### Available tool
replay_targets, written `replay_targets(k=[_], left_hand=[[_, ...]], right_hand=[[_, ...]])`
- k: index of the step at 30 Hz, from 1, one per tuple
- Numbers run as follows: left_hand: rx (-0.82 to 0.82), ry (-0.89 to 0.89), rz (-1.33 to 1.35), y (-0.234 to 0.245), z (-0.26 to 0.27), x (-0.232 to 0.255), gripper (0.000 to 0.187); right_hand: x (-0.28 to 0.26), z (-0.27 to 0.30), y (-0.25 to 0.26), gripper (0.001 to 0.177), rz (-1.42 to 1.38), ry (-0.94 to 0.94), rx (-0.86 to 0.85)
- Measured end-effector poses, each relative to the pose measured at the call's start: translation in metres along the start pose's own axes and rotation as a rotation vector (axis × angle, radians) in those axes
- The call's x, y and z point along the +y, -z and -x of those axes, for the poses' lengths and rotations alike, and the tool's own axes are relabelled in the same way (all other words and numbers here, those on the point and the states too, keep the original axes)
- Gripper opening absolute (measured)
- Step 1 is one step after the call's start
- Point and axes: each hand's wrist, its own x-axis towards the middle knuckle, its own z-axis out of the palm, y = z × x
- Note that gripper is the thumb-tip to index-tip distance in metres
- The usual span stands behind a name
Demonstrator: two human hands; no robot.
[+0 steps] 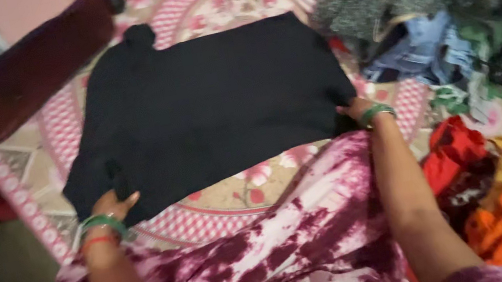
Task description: The person folds a black shirt on the floor, smoothing the fabric and folding the sleeves and body into a rectangle before placing it aside.
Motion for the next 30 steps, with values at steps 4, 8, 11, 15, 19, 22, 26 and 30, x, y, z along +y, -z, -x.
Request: replay_targets(k=[4,8,11,15,19,22,26,30], left_hand=[[-0.013,-0.030,-0.210,0.017,-0.002,-0.012,0.100],[-0.031,0.007,-0.258,0.019,-0.005,-0.015,0.119],[-0.102,0.111,-0.246,0.017,-0.009,-0.015,0.122],[-0.157,0.113,-0.344,0.013,-0.015,-0.019,0.119],[-0.181,0.139,-0.422,0.019,-0.003,0.006,0.104],[-0.065,0.279,-0.318,0.043,0.044,0.051,0.077],[0.592,0.090,-0.198,0.050,0.104,0.115,0.050],[0.676,-0.431,-0.322,0.016,0.102,0.165,0.020]], right_hand=[[0.012,0.005,-0.007,0.072,-0.093,-0.043,0.072],[0.015,0.004,-0.012,0.069,-0.110,-0.082,0.039],[0.013,0.003,-0.010,0.069,0.107,0.006,0.001],[0.012,0.010,-0.007,0.064,0.075,0.025,-0.009],[0.000,0.007,-0.001,0.070,0.206,0.012,-0.052],[-0.005,0.015,0.003,0.070,-0.129,0.054,0.208],[-0.019,0.013,0.008,0.065,-0.392,0.242,0.429],[-0.032,0.009,0.012,0.039,-0.443,0.263,0.483]])
